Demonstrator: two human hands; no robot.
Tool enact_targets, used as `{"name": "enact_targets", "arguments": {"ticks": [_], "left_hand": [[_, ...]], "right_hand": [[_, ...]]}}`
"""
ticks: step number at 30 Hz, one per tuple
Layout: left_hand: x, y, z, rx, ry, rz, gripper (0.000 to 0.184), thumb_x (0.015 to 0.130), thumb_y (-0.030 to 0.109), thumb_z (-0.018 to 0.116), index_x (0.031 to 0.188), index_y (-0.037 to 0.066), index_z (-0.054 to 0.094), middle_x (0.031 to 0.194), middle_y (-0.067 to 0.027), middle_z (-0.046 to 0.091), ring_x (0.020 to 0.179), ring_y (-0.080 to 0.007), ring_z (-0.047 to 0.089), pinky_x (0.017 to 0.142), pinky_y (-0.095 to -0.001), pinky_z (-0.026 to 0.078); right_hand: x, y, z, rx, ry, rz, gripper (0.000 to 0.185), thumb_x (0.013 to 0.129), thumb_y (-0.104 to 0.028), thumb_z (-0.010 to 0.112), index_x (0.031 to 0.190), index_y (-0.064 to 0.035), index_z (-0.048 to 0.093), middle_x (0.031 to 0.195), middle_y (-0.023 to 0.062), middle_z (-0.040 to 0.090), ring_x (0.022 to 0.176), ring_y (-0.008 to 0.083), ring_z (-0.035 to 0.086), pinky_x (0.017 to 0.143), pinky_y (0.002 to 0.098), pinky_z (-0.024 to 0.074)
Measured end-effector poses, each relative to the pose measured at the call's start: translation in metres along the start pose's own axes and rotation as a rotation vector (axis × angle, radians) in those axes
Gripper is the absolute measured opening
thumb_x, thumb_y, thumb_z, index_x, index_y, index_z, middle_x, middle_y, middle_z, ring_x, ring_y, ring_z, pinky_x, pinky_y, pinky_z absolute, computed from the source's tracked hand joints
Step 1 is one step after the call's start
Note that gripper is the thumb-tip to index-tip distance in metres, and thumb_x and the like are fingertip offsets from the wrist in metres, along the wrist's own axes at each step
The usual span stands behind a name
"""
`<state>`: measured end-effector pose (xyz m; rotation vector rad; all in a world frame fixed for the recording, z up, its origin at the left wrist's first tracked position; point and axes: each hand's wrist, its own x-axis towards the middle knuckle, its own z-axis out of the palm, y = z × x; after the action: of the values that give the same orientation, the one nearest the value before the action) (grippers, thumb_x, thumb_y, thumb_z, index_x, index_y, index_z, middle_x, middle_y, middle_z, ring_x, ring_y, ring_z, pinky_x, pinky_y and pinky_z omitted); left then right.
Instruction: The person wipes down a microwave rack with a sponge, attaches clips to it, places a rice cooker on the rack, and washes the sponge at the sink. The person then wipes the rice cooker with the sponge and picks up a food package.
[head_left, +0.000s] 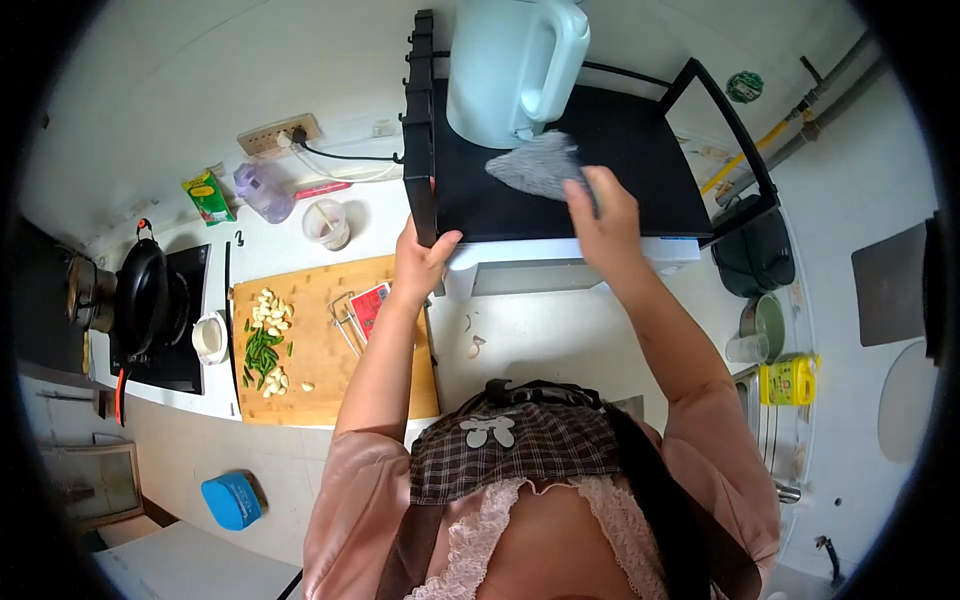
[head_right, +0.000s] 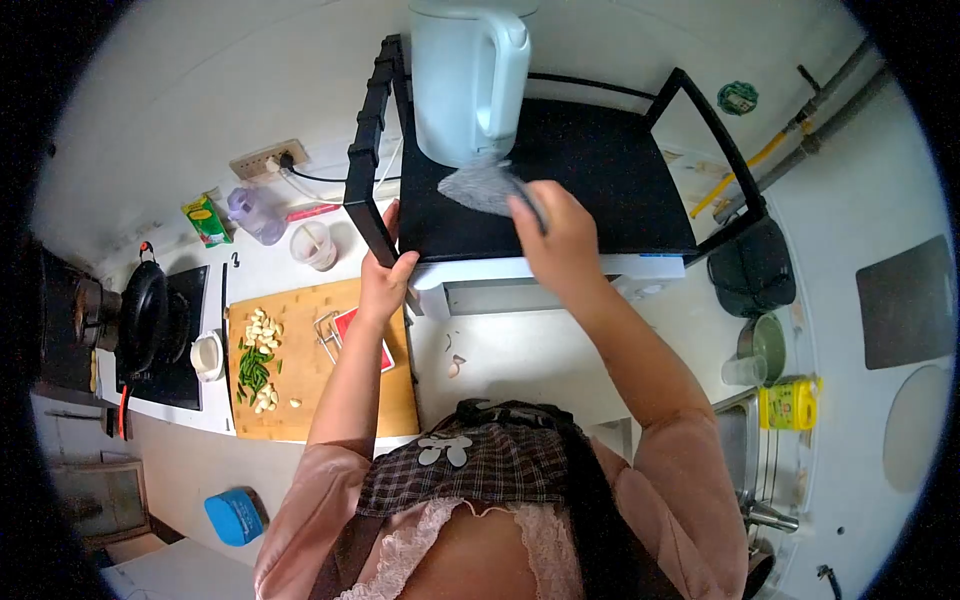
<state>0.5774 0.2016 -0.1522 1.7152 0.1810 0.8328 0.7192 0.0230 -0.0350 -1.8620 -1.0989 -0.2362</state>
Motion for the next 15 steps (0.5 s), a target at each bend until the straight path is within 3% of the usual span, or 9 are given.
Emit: {"name": "enact_targets", "arguments": {"ticks": [1,2,4,6,8,9,11,12,15], "left_hand": [[-0.001,-0.001,0.002,-0.003,0.058,0.004,0.067,0.081,0.015,0.060,0.135,-0.003,0.026,0.139,-0.0170,0.032,0.129,-0.0248,0.030,0.105,-0.0328,0.022],[-0.001,-0.002,0.003,-0.006,0.117,0.010,0.063,0.079,0.012,0.063,0.133,-0.001,0.033,0.135,-0.0153,0.040,0.125,-0.0226,0.038,0.102,-0.0308,0.027],[-0.002,-0.001,0.005,-0.012,0.133,-0.011,0.062,0.079,0.011,0.061,0.133,-0.001,0.033,0.134,-0.0154,0.041,0.124,-0.0221,0.038,0.102,-0.0305,0.028],[-0.003,0.002,0.005,-0.015,0.134,-0.030,0.060,0.079,0.009,0.060,0.132,-0.001,0.034,0.134,-0.0155,0.042,0.124,-0.0215,0.039,0.101,-0.0302,0.028],[-0.004,0.006,0.003,-0.035,0.069,-0.149,0.060,0.082,0.002,0.049,0.135,-0.007,0.022,0.141,-0.0168,0.028,0.132,-0.0252,0.026,0.108,-0.0341,0.018],[-0.003,0.004,0.003,-0.039,0.079,-0.152,0.060,0.082,0.002,0.048,0.135,-0.007,0.022,0.141,-0.0177,0.027,0.132,-0.0255,0.025,0.108,-0.0348,0.018],[-0.001,-0.001,0.003,-0.051,0.067,-0.056,0.060,0.082,0.002,0.047,0.135,-0.007,0.022,0.141,-0.0178,0.027,0.132,-0.0256,0.025,0.108,-0.0351,0.017],[-0.001,-0.002,0.004,-0.064,0.068,0.035,0.059,0.082,0.001,0.047,0.135,-0.007,0.022,0.141,-0.0179,0.027,0.132,-0.0258,0.025,0.108,-0.0355,0.017],[0.000,-0.002,0.005,-0.075,0.081,0.031,0.059,0.080,0.000,0.048,0.135,-0.006,0.025,0.142,-0.0172,0.028,0.132,-0.0246,0.026,0.107,-0.0340,0.018]], "right_hand": [[0.005,-0.003,0.009,-0.003,0.003,0.001,0.017,0.080,-0.016,0.059,0.088,-0.0016,0.055,0.078,0.0125,0.059,0.070,0.0242,0.058,0.062,0.0355,0.0438],[0.011,-0.006,0.018,-0.147,0.018,-0.208,0.020,0.076,-0.013,0.061,0.091,-0.0024,0.055,0.085,0.0113,0.059,0.078,0.0246,0.057,0.068,0.0364,0.0434],[0.024,-0.006,0.044,-0.373,0.039,-0.551,0.030,0.068,-0.009,0.059,0.096,-0.0036,0.055,0.097,0.0090,0.058,0.093,0.0246,0.054,0.079,0.0386,0.0404],[0.036,-0.004,0.079,-0.520,0.102,-0.733,0.018,0.074,-0.013,0.051,0.089,-0.0040,0.056,0.092,0.0070,0.058,0.089,0.0212,0.054,0.075,0.0358,0.0406],[0.041,-0.005,0.104,-0.723,-0.154,-0.672,0.015,0.074,-0.013,0.052,0.086,-0.0067,0.058,0.092,0.0049,0.059,0.088,0.0208,0.054,0.073,0.0355,0.0416],[0.045,-0.003,0.106,-0.727,-0.145,-0.661,0.015,0.074,-0.013,0.052,0.086,-0.0067,0.058,0.092,0.0049,0.059,0.088,0.0208,0.054,0.073,0.0355,0.0416],[0.051,0.002,0.111,-0.618,-0.360,-0.438,0.019,0.075,-0.010,0.052,0.093,-0.0066,0.058,0.102,0.0037,0.059,0.090,0.0231,0.053,0.073,0.0382,0.0444],[0.051,0.003,0.110,-0.620,-0.362,-0.434,0.019,0.075,-0.010,0.052,0.093,-0.0066,0.058,0.102,0.0037,0.059,0.090,0.0231,0.053,0.073,0.0382,0.0444],[0.046,0.007,0.098,-0.648,-0.364,-0.388,0.021,0.075,-0.011,0.053,0.095,-0.0082,0.058,0.103,0.0006,0.058,0.091,0.0248,0.053,0.071,0.0397,0.0471]]}}
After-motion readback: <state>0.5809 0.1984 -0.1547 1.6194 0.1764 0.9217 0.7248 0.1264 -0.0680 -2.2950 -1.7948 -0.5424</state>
